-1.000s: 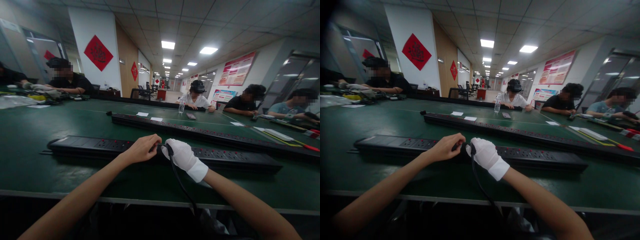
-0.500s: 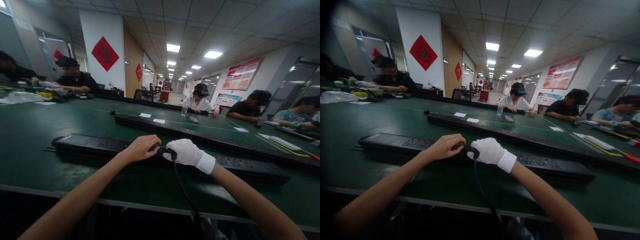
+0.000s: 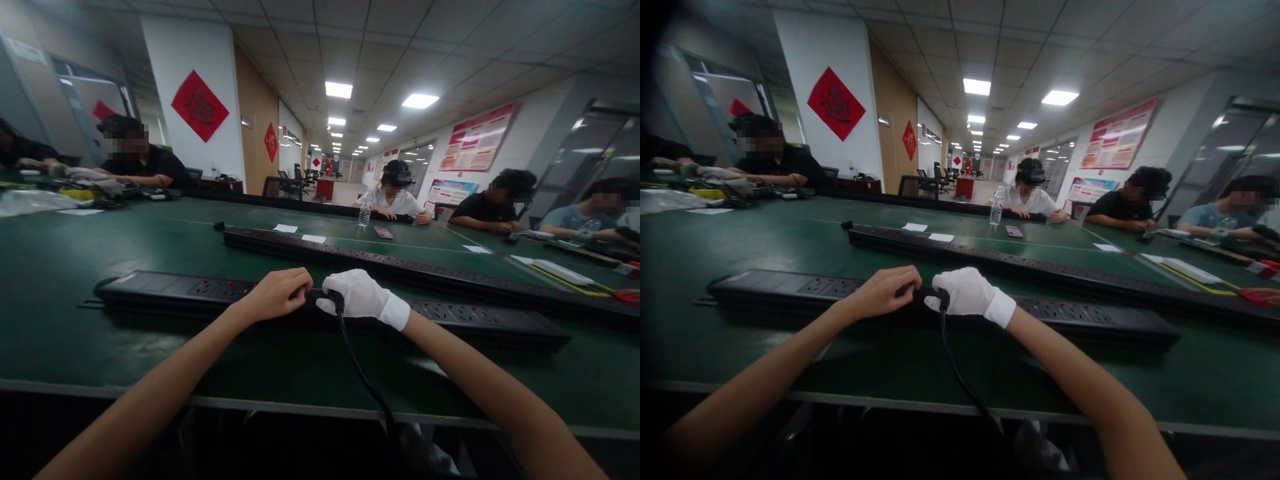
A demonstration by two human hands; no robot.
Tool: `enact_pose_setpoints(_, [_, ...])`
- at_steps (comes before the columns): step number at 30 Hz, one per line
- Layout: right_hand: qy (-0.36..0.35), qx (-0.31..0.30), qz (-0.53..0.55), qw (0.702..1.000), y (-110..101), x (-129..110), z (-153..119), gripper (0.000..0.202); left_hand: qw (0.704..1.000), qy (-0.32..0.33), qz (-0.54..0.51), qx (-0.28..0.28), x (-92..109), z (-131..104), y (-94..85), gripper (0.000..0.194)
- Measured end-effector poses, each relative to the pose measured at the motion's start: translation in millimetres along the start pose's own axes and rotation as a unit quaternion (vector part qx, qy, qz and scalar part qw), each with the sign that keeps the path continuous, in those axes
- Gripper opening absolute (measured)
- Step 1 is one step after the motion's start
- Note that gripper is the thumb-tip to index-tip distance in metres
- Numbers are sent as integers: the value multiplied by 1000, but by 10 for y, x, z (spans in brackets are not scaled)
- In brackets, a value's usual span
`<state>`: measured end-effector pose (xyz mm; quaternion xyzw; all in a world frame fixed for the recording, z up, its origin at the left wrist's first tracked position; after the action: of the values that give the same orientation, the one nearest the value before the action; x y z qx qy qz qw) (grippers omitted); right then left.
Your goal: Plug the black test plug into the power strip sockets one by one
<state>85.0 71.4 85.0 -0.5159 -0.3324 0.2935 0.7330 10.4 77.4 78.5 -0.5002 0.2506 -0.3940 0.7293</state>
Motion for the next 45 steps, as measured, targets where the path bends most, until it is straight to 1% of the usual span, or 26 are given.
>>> enact_pose_setpoints(11, [1, 5, 5, 1000, 21, 16, -4, 34, 999, -31, 20, 6, -79, 2, 14, 8])
enact_pose_setpoints(16, [7, -3, 15, 1000, 9, 21, -9, 35, 998, -55, 11, 27, -145, -5, -21, 8])
enact_pose_setpoints(19, [6, -4, 22, 1000, 11, 22, -7, 34, 998, -58, 9, 38, -150, -21, -44, 7])
enact_pose_setpoints(26, [10, -5, 28, 1000, 26, 31, -13, 33, 994, -89, 19, 66, -171, -67, -117, 8])
enact_pose_setpoints(28, [11, -7, 23, 1000, 15, 24, -16, 31, 992, -101, 33, 64, -184, -66, -116, 9])
enact_pose_setpoints(32, [18, -9, 17, 1000, -10, 20, -15, 31, 988, -117, 90, 40, -182, -50, -77, 14])
enact_pose_setpoints(37, [18, -10, 24, 999, -8, 16, -9, 33, 975, -149, 164, 25, -154, -33, -56, 21])
enact_pose_setpoints(41, [23, -10, 12, 1000, 4, 19, -14, 34, 964, -186, 188, -1, -198, -10, 1, 28])
enact_pose_setpoints(43, [24, -12, 9, 1000, 10, 20, -16, 34, 964, -194, 183, 7, -209, -8, -7, 28])
enact_pose_setpoints(45, [26, -9, 6, 1000, 8, 24, -16, 34, 966, -185, 179, 30, -178, -8, -38, 27])
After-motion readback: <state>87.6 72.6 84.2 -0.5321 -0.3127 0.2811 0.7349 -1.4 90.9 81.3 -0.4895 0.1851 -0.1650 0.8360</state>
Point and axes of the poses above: each hand's wrist, its own z-axis towards the middle knuckle, its own y-axis out of the palm, x = y × z, the point moved 10 cm from there along z, towards the middle knuckle, and after that the axes turned 9 degrees about -x, right-handed, at the moved point
